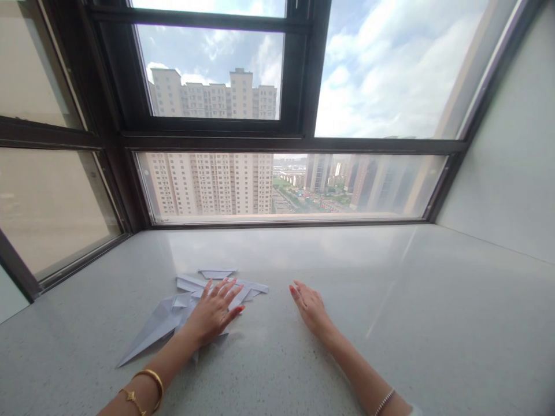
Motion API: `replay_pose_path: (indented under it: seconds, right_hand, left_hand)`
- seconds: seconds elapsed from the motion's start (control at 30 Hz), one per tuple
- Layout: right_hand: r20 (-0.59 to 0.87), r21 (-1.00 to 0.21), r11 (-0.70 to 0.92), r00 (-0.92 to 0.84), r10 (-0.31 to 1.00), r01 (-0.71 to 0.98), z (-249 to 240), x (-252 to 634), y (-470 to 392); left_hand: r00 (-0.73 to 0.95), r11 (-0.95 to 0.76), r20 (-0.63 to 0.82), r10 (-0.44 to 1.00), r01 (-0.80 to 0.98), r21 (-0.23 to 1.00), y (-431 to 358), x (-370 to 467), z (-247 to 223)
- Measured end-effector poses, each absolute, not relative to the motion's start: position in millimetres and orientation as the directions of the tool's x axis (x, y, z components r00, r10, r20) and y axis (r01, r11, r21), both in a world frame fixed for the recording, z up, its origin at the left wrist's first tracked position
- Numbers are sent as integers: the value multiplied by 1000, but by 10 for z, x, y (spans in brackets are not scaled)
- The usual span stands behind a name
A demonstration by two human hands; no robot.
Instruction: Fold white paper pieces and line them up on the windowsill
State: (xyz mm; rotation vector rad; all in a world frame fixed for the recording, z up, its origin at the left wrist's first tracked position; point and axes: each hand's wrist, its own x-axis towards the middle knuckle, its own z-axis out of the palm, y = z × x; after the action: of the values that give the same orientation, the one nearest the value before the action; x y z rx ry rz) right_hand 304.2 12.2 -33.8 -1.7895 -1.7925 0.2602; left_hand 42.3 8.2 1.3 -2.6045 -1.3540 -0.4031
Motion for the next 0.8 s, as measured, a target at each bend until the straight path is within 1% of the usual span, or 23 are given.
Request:
replay_pose_path:
  seconds: [0.13,0.23,0.37,0.47,0.63,0.8]
  right_hand:
    - [235,-522,73,61,970,850,-357,3042,133]
    - [225,-519,77,49,973,851,-368,3058,137]
    - [230,-515,84,44,972,853,-380,3065,151]
    - [237,-512,86,44,970,854,-397,3051,165]
    - [247,-507,92,43,968,857,-427,3031,174]
    - [264,-495,113,25,964,861,-418,3056,160]
  left_hand:
    - [610,-632,298,735,775,-28,161,715,-7]
    - [611,-626,278,741,779,-40,228,818,-65]
    - [554,-563,278,785,825,-51,259,682,-119]
    - [498,-506,334,801,860,-68,237,515,-82]
    - [349,-356,414,841,932,-63,284,433,53]
    - [299,-306,379,876,951,-42,458,494,50]
